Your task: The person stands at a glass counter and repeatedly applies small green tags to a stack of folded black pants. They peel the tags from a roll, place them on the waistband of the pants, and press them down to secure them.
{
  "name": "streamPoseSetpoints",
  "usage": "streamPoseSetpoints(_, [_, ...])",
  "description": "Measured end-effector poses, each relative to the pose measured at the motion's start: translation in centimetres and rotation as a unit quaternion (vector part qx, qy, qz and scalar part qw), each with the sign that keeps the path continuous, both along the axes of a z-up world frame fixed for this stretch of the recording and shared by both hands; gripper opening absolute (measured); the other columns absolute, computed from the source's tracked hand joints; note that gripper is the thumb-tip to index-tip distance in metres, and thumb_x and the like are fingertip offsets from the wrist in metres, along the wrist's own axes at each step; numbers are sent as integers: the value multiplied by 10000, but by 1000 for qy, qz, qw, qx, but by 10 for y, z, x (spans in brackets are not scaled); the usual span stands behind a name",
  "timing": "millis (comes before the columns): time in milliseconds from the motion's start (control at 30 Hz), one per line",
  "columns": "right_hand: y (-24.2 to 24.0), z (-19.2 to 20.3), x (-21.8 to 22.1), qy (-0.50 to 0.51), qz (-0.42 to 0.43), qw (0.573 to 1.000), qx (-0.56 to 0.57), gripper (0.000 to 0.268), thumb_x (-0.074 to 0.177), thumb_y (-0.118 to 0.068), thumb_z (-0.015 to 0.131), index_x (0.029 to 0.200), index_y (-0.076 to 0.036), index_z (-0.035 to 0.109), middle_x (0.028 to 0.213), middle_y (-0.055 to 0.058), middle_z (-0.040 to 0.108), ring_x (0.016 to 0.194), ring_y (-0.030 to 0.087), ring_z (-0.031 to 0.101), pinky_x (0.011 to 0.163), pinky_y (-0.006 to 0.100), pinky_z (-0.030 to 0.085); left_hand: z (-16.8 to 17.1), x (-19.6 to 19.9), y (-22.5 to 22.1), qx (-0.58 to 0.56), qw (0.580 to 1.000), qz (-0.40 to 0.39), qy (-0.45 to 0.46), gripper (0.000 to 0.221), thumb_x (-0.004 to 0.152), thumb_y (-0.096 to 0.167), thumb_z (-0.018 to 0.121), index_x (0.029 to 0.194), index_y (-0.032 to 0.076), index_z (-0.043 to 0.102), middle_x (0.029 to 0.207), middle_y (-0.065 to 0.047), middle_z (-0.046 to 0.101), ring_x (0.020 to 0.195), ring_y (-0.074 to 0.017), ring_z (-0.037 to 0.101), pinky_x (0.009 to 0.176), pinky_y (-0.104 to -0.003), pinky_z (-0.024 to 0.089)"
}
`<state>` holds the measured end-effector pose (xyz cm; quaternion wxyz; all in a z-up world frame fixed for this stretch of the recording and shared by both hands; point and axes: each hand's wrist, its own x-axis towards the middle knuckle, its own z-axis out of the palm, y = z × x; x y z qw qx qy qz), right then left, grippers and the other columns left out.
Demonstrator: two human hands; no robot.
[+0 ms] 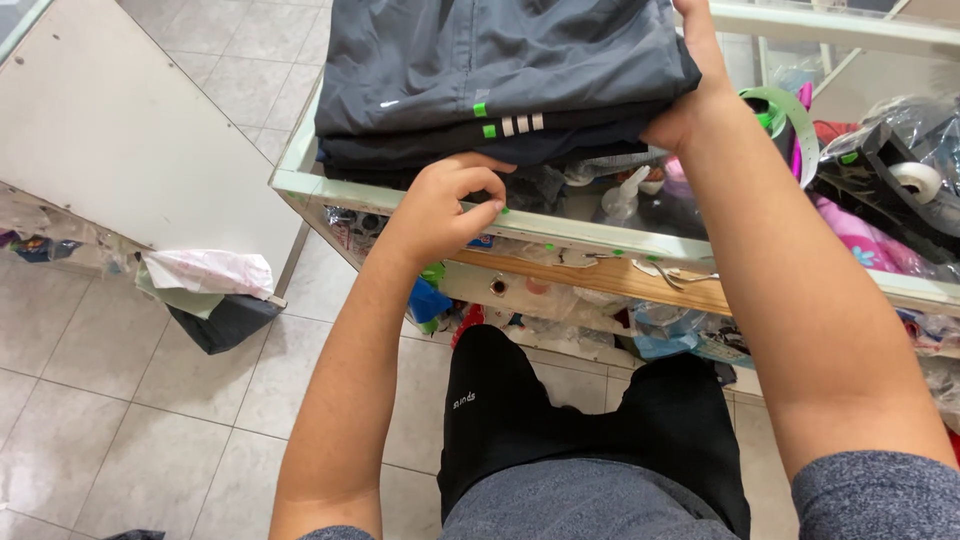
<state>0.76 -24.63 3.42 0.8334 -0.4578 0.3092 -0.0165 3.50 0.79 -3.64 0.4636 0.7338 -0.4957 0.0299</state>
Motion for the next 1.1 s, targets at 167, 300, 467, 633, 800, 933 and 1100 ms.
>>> streamPoseSetpoints(167, [-11, -8, 22, -6, 46, 999, -29, 483, 629, -405, 548, 1003, -126, 677, 990, 32, 739, 896, 170, 697, 772, 282, 579, -3, 2, 0, 15, 1000, 11, 16, 35, 792, 130, 648, 816, 122, 672, 1053, -109, 687, 1033, -331, 632, 930, -424, 470])
streamPoseSetpoints(300, [-26, -16, 45, -17, 85, 994, -61, 401, 690, -259, 642, 1039, -64, 665, 931, 45, 739, 823, 167, 723, 760, 273, 610, 9, 4, 0, 87, 996, 21, -11, 109, 739, 137, 549, 745, 107, 653, 1014, -130, 706, 1071, -220, 645, 809, -324, 445])
streamPoseSetpoints(467, [-46, -42, 82, -6, -38, 991, -131, 169, 734, -217, 665, 839, -89, 698, 744, 7, 690, 687, 134, 658, 656, 246, 535, 10, 7, -2, 98, 995, 29, -10, 132, 726, 108, 508, 744, 70, 633, 780, -5, 660, 751, -187, 604, 703, -318, 433])
streamPoseSetpoints(633, [-98, -77, 139, -23, -72, 941, -329, 422, 589, -363, 762, 963, -170, 736, 873, -88, 718, 805, 51, 673, 755, 209, 517, 10, 10, -3, 172, 983, 54, 22, 181, 758, 153, 490, 778, 90, 658, 842, -19, 664, 845, -202, 591, 757, -335, 442])
streamPoseSetpoints(800, [-134, -96, 161, 66, -54, 902, -423, 602, 566, -475, 756, 1070, -158, 674, 1027, -31, 710, 933, 124, 681, 783, 257, 499, 9, 12, 1, 133, 991, 22, 22, 93, 792, 152, 539, 760, 133, 625, 1264, -142, 611, 1147, -228, 588, 927, -365, 383])
streamPoseSetpoints(933, [-152, -105, 158, 99, 13, 854, -511, 628, 634, -525, 732, 1151, -180, 648, 1112, 16, 666, 1015, 193, 633, 822, 313, 466, 19, 8, 2, 133, 989, 35, 55, 105, 816, 176, 531, 748, 149, 607, 1280, -121, 610, 1167, -207, 581, 968, -397, 338])
streamPoseSetpoints(1100, [-134, -85, 135, 13, 72, 819, -569, 469, 839, -487, 708, 1181, -178, 623, 1129, -7, 668, 994, 154, 624, 804, 357, 477, 27, 4, 4, 121, 981, 49, 142, 102, 793, 204, 538, 753, 168, 624, 1300, -122, 605, 1090, -164, 598, 756, -279, 429])
